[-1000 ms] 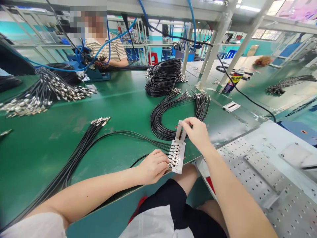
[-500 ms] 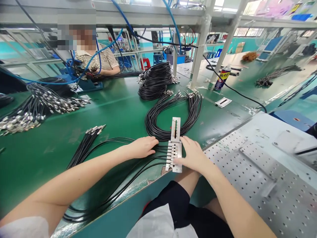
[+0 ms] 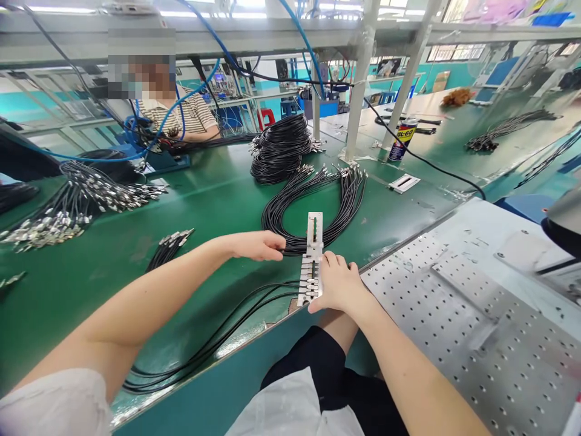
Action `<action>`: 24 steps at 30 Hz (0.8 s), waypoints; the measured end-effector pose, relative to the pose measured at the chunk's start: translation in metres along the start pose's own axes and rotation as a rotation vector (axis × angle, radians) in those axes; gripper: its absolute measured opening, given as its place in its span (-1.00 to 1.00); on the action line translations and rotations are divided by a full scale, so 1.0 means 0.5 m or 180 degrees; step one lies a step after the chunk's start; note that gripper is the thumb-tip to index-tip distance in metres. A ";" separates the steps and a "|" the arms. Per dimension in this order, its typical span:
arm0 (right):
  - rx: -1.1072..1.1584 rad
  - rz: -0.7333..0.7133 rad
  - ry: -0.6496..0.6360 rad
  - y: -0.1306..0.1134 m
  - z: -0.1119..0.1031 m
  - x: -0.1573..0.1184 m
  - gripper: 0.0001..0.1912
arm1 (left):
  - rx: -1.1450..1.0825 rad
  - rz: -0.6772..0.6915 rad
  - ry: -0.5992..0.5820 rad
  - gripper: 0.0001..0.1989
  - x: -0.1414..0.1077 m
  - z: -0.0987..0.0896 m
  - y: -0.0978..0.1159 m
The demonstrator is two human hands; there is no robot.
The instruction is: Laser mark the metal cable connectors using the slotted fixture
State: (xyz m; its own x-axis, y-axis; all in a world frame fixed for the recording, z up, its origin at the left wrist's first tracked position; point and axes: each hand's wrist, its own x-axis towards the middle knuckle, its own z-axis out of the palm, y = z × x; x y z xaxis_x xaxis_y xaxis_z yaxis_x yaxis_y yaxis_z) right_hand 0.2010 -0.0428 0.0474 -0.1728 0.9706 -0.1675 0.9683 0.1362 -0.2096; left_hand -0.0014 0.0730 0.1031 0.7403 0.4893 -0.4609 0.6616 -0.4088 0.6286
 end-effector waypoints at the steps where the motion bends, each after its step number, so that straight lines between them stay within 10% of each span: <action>1: -0.0005 -0.0005 0.0013 0.001 0.002 -0.001 -0.05 | -0.0052 0.0102 0.0179 -0.87 -0.009 -0.004 0.005; 8: 0.0024 0.0010 0.0041 0.007 0.014 -0.005 -0.03 | 0.1516 -0.0198 0.0570 -0.50 -0.034 0.120 0.006; 12: -0.0013 0.0038 0.0043 0.005 0.014 -0.007 -0.01 | 0.1834 -0.0542 0.0539 -0.63 -0.020 0.170 0.003; 19: -0.0027 0.0066 -0.0009 0.006 0.015 -0.004 -0.02 | 0.1480 -0.0200 0.0107 -0.94 -0.012 0.115 0.033; 24: -0.0104 0.0110 -0.0028 0.004 0.013 -0.002 -0.03 | 0.0584 0.0052 0.0428 -0.91 -0.123 0.000 0.104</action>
State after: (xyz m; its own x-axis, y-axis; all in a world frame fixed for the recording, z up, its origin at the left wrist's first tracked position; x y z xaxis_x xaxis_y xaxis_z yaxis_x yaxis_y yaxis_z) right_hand 0.2022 -0.0449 0.0409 -0.1407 0.9731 -0.1826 0.9790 0.1093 -0.1721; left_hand -0.0125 0.0217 0.1642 0.7366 0.5749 -0.3562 0.6694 -0.5447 0.5052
